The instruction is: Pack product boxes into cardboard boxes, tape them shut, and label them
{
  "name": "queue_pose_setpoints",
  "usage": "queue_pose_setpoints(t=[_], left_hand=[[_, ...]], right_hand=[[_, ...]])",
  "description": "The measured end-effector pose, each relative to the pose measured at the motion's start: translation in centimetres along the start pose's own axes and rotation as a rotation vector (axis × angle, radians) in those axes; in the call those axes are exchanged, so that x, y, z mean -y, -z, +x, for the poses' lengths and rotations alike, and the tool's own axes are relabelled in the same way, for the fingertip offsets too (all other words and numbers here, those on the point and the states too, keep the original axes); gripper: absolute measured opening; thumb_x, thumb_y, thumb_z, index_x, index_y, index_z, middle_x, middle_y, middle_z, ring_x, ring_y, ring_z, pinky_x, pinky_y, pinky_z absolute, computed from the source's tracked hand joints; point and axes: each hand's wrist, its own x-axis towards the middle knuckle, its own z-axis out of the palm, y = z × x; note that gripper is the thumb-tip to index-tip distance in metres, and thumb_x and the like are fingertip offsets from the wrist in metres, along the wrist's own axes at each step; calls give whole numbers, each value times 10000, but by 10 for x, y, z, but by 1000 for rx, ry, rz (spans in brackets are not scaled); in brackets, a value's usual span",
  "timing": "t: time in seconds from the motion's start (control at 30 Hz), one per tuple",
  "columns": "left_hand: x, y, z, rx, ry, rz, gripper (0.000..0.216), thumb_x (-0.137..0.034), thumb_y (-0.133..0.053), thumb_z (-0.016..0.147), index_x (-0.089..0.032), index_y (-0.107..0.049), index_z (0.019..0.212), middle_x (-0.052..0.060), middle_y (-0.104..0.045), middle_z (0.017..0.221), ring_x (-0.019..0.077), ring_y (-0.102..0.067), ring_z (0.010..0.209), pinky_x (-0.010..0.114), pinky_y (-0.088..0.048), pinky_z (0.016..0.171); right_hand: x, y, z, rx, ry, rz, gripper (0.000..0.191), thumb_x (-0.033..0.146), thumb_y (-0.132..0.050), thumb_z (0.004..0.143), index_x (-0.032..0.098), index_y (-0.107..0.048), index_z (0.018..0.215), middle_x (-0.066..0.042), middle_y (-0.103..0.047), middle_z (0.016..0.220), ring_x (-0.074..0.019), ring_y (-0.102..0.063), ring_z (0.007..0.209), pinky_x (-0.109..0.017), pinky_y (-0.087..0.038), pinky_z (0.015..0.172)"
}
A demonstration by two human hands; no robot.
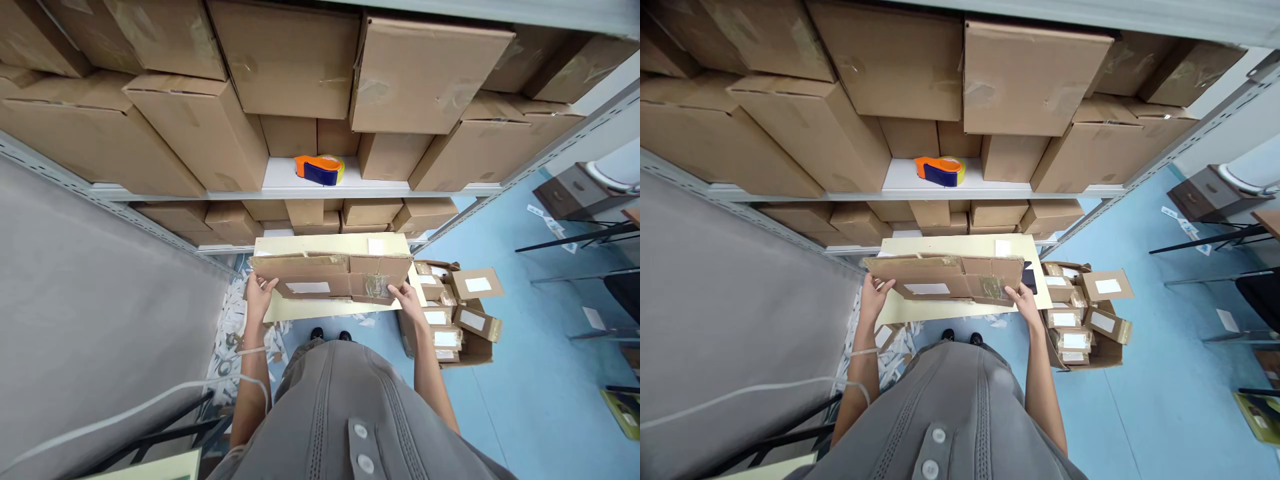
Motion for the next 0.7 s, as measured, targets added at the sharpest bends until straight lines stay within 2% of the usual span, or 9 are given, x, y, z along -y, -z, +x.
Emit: queue_pose_setpoints(t=[0.13, 0.27, 0.47, 0.6, 0.7], left_hand=[[7, -2, -12, -5, -10, 9, 473, -322, -699, 755, -210, -474, 1156, 128, -564, 1270, 238, -575, 1209, 435, -513, 992], [16, -7, -25, 63, 22, -31, 535, -304, -727, 734, -226, -462, 1192, 123, -521, 1345, 247, -492, 1319, 451, -456, 1063], [20, -16, -38, 104, 54, -41, 660, -252, -765, 679, -238, -413, 1237, 131, -469, 1403, 255, -423, 1378, 477, -360, 1137], [17, -19, -41, 130, 37, -14, 683, -272, -776, 668, -231, -423, 1251, 133, -473, 1401, 269, -426, 1372, 494, -347, 1142], [15, -24, -41, 177, 8, 15, 724, -308, -773, 681, -243, -416, 1307, 127, -490, 1398, 268, -445, 1358, 502, -336, 1147]], right_hand=[[-16, -12, 20, -38, 27, -32, 449, 539, -738, 676, 182, -687, 942, -70, -727, 964, -234, -641, 927, -421, -465, 931], [-29, -23, 24, -39, 45, -37, 480, 515, -694, 709, 202, -664, 1072, -97, -683, 1131, -254, -595, 1103, -454, -418, 1022], [-32, -33, 22, -20, 54, 6, 719, 499, -669, 745, 247, -463, 1386, -112, -467, 1445, -252, -446, 1331, -458, -361, 1109], [-27, -38, 27, -8, 63, 62, 899, 525, -693, 728, 270, -297, 1494, -108, -299, 1563, -258, -325, 1427, -468, -324, 1144], [-20, -45, 32, 52, 71, 96, 940, 553, -687, 739, 305, -235, 1526, -81, -217, 1609, -263, -272, 1461, -481, -333, 1137]])
